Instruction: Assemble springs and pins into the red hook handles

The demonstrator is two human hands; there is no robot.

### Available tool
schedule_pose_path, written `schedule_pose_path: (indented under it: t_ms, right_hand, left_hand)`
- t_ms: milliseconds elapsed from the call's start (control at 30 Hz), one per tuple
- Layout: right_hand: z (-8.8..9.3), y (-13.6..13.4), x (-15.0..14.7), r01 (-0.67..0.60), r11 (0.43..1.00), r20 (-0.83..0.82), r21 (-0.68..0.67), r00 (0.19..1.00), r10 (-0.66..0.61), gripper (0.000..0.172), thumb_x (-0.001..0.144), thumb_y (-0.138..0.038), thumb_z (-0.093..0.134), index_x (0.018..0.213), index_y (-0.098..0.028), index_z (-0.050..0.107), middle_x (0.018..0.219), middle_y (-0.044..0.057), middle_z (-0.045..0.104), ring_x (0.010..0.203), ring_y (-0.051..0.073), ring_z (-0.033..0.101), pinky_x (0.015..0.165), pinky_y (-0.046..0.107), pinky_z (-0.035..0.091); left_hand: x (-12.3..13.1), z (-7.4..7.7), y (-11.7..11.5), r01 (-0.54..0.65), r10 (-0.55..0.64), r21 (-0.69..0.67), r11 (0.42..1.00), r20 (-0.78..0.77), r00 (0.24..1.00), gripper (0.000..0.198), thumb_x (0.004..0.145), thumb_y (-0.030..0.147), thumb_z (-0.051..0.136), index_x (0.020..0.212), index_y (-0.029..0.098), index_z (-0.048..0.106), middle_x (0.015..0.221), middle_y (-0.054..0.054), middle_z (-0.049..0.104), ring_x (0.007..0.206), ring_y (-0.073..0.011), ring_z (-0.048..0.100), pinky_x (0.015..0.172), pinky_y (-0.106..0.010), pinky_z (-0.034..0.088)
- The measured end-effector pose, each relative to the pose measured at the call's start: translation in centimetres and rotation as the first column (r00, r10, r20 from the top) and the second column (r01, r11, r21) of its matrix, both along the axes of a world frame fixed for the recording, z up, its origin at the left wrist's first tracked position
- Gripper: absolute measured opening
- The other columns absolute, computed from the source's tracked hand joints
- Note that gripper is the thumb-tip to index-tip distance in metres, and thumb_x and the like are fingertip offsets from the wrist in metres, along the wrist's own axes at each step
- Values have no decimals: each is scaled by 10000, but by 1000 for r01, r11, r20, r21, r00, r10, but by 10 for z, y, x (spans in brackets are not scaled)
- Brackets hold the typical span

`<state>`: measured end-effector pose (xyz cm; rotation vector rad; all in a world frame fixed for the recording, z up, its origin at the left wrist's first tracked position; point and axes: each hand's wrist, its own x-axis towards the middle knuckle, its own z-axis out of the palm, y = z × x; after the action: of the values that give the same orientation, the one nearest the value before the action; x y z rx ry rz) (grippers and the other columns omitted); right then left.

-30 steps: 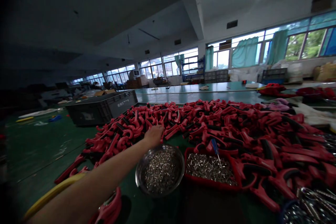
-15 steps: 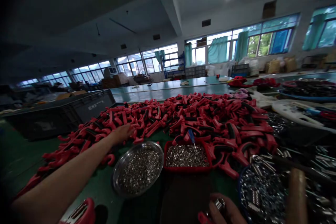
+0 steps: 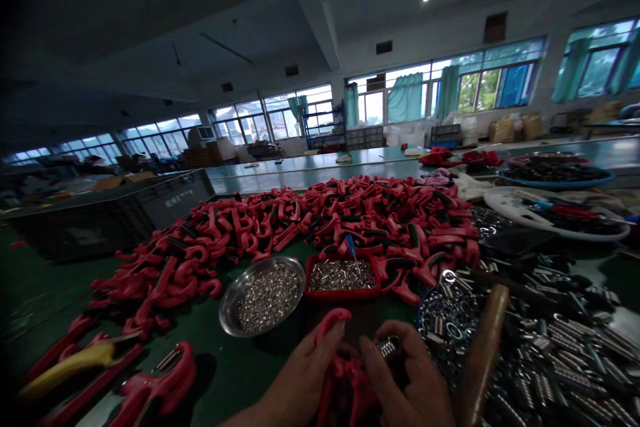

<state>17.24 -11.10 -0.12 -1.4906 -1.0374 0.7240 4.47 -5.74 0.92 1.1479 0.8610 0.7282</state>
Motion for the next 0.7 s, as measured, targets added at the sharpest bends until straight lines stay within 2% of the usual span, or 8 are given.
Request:
schedule_pose_path:
  t_ms: [100,233,333,533,700]
  right_hand:
    - [-3,-3,4,9,1000,67,27,998,-10,356,727,-533,527,903,-232,454,588,-35,588,371,125,506,324,220,414]
    - [-1,-5,6,7,995,174,95,984,-24,289,769,-492,507,877,-230,448,573,-31,589,473,149,575,410,227,462]
    - [0,-9,7,7,993,214,114,976,-32,274,789,-482,488,892,-233,436,572,-37,589,483,151,582,445,236,477]
    - [2,-10,8,-44,991,270,124,963,9,228,798,-451,478,852,-231,448,563,-36,602,472,150,590,452,238,476]
    - [4,-13,8,2,993,255,115,966,-31,244,781,-466,491,843,-234,455,537,-45,577,436,145,560,404,235,448]
  left_hand:
    - [5,-5,-6,-58,58,3,998,-20,998,589,698,585,556,1090,146,552,871,-53,620,776,-160,571,712,-250,435]
    - [9,-4,-13,-115,115,-29,993,-7,993,665,680,635,532,1117,134,548,754,-40,621,682,-153,584,638,-234,435]
    - [11,-3,-16,-161,161,-5,987,0,987,682,692,654,497,1124,128,541,770,-48,623,667,-148,587,629,-230,437]
    - [15,-10,-24,-252,257,102,962,-43,965,571,675,607,565,1007,145,609,970,-83,616,923,-192,556,786,-231,417]
    - [14,-11,-23,-238,237,-4,971,-11,971,678,674,645,530,1126,139,523,864,-67,622,697,-152,589,637,-232,448]
